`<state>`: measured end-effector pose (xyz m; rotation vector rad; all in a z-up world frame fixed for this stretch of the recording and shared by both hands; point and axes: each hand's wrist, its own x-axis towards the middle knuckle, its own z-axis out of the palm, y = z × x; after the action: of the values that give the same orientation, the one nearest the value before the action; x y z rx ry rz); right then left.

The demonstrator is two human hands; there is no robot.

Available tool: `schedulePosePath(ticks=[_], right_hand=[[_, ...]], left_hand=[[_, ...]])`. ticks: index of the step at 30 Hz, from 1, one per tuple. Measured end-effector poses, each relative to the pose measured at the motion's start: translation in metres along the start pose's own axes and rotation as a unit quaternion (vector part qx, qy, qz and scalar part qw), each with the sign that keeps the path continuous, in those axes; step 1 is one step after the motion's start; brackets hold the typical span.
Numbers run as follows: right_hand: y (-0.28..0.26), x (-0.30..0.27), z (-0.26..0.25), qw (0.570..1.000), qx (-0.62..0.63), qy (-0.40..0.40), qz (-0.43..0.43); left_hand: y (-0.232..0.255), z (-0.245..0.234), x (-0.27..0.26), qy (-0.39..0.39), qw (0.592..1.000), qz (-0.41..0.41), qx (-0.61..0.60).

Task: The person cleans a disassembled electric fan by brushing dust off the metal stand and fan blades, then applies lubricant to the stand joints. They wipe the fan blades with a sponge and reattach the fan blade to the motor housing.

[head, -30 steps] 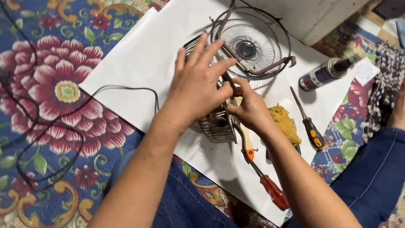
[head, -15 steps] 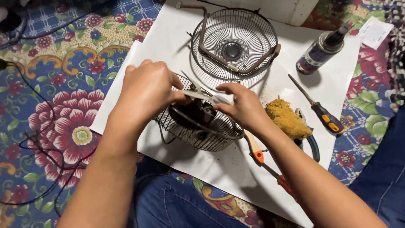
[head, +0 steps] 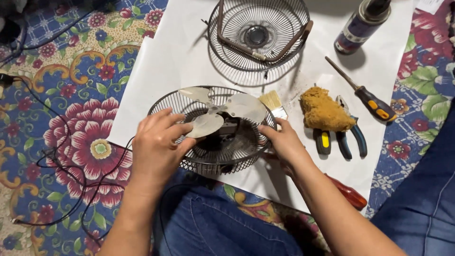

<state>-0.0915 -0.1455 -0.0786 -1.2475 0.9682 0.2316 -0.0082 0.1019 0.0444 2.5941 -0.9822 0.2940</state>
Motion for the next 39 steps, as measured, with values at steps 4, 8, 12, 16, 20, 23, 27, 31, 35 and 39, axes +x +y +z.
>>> schedulePosePath(ticks=[4, 8, 12, 16, 20, 23, 27, 31, 35, 39], right_hand=[[-0.014, -0.002, 0.009, 0.998, -0.036, -0.025, -0.039], [-0.044, 0.001, 0.008, 0.985, -0.122, -0.029, -0.120], [-0.075, 0.009, 0.011, 0.947, -0.266, -0.012, -0.178], [-0.092, 0.022, 0.010, 0.904, -0.323, -0.029, -0.279], [-0.083, 0.033, 0.001, 0.908, -0.346, -0.045, -0.233], [-0.072, 0.033, -0.009, 0.880, -0.366, -0.022, -0.303], [-0.063, 0.022, -0.020, 0.785, -0.374, 0.097, -0.484], [-0.045, 0.003, -0.016, 0.863, -0.281, 0.005, -0.420], [-0.021, 0.001, 0.003, 0.961, -0.188, -0.123, -0.163], [-0.006, 0.007, 0.022, 0.973, -0.111, -0.166, -0.118]], left_hand=[[-0.011, 0.006, -0.012, 0.031, 0.998, -0.009, -0.048], [-0.011, 0.010, -0.017, 0.049, 0.998, -0.020, -0.037], [-0.001, 0.017, -0.020, 0.022, 0.998, -0.048, -0.018], [0.011, 0.029, -0.023, -0.003, 0.999, -0.039, -0.021], [0.021, 0.042, -0.027, -0.006, 0.999, -0.028, -0.038], [0.031, 0.051, -0.033, -0.023, 0.999, -0.020, -0.031], [0.043, 0.060, -0.040, -0.071, 0.997, -0.015, -0.020], [0.046, 0.063, -0.041, -0.062, 0.998, 0.012, -0.017], [0.051, 0.066, -0.039, -0.160, 0.987, 0.003, 0.003], [0.053, 0.063, -0.035, -0.209, 0.978, -0.014, 0.012]])
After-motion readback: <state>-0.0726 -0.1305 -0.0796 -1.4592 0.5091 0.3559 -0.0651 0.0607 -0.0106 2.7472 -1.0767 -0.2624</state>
